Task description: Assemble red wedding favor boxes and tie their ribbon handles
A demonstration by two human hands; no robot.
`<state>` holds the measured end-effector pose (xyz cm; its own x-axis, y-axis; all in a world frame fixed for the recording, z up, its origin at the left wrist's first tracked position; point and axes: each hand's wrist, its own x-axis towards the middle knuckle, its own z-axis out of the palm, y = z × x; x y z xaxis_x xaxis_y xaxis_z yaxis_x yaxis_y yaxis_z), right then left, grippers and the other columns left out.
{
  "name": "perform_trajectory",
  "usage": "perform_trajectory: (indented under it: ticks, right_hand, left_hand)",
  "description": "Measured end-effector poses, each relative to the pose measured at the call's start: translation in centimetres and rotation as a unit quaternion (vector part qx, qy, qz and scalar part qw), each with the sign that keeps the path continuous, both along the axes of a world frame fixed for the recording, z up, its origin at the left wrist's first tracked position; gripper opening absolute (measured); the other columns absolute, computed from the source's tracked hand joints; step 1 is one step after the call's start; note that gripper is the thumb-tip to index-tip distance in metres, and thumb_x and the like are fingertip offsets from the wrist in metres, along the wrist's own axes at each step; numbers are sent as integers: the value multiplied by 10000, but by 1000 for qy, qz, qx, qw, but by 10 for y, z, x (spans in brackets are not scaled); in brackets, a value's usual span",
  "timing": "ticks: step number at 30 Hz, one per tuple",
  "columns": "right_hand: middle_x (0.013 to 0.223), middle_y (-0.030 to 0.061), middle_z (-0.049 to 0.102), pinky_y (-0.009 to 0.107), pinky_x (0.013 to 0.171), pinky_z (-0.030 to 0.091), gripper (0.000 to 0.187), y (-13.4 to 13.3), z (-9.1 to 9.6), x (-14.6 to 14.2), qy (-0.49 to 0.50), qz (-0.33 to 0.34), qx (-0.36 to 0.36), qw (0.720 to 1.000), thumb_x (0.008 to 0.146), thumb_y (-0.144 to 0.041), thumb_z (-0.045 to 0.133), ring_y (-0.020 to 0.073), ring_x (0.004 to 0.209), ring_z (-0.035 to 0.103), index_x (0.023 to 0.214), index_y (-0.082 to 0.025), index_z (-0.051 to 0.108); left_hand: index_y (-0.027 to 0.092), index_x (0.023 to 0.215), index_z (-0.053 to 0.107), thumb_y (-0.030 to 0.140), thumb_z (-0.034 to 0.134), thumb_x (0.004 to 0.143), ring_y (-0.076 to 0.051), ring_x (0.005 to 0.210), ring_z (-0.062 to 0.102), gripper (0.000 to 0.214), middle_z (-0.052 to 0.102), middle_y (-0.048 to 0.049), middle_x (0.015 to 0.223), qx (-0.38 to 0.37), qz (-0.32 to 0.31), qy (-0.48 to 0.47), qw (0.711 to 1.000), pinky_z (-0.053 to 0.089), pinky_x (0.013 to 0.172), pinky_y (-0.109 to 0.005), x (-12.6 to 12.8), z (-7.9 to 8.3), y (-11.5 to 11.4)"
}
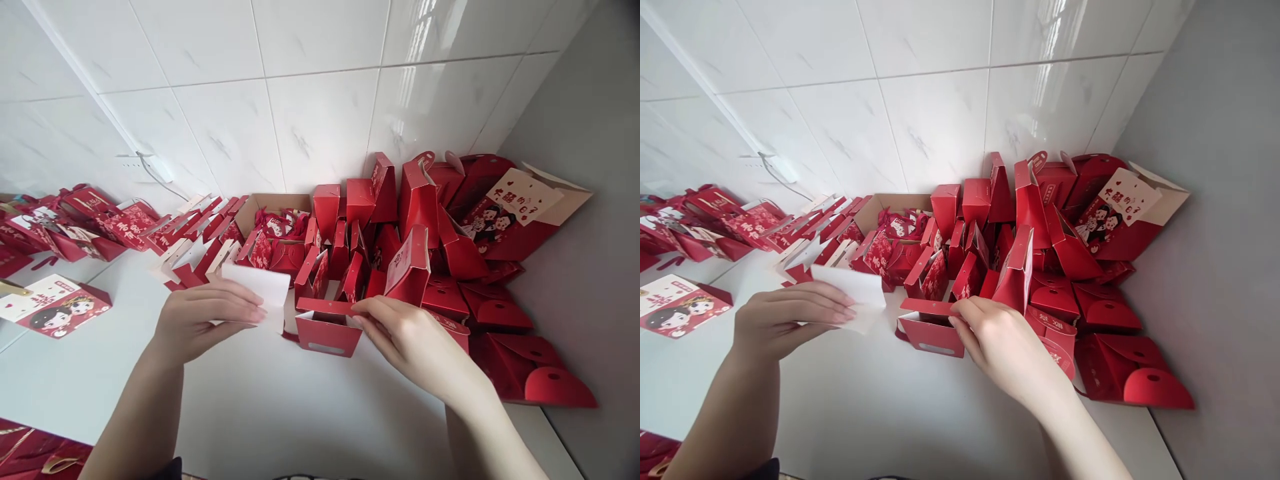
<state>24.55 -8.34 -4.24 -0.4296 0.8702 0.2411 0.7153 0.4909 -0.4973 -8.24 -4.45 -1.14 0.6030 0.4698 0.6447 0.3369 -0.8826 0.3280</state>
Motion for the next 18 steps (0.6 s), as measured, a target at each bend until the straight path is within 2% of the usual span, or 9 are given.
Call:
perform_trajectory:
  ticks: [3,5,7,10,14,16,18]
  right_hand:
    - [927,45,666,291,701,476,212,-1,-2,-4,8,24,-1,1000,1026,-260,394,174,798,631,1054,-213,599]
    - [937,47,667,297,714,480,213,-4,-2,-5,11,34,-2,999,1027,-263,392,173,807,630,1057,-212,597]
    - [930,51,670,297,708,483,216,-6,-1,-4,10,38,-2,999,1026,-264,395,173,800,632,1052,-211,603]
    - [925,63,677,296,698,494,223,-7,-1,-1,6,38,9,999,1022,-256,404,177,788,645,1058,-208,618]
    - [912,66,688,292,693,508,229,-6,-1,1,-3,35,25,999,1018,-253,412,181,780,662,1059,-207,633]
    - [899,64,692,288,687,511,235,-6,-1,1,-7,33,30,999,1018,-254,410,181,772,667,1058,-210,637]
    - [889,62,695,285,683,512,237,-6,-1,1,-9,31,33,999,1019,-256,410,180,764,670,1059,-214,640]
  left_hand:
    - [296,1000,735,31,719,766,-184,886,734,354,775,26,893,-12,35,6,999,625,769,-304,-1,-9,-7]
    - [288,980,733,83,707,799,-176,905,728,275,772,26,926,-37,92,11,995,608,775,-283,-5,-16,-8]
    - [280,975,732,180,679,845,-165,885,721,173,768,21,959,-92,166,38,981,581,694,-235,-10,-22,-9]
    - [286,991,726,334,606,901,-158,842,705,157,761,23,979,-207,238,123,941,529,623,-210,-19,-32,-9]
    - [299,983,706,427,491,940,-175,849,696,254,751,28,988,-342,252,224,877,527,707,-244,-29,-54,-5]
    - [300,1026,693,449,467,938,-197,889,697,284,744,18,1047,-356,294,236,855,528,751,-273,-31,-63,-1]
    - [298,1071,681,465,468,928,-220,940,690,306,731,9,1112,-318,358,227,848,522,795,-304,-30,-62,4]
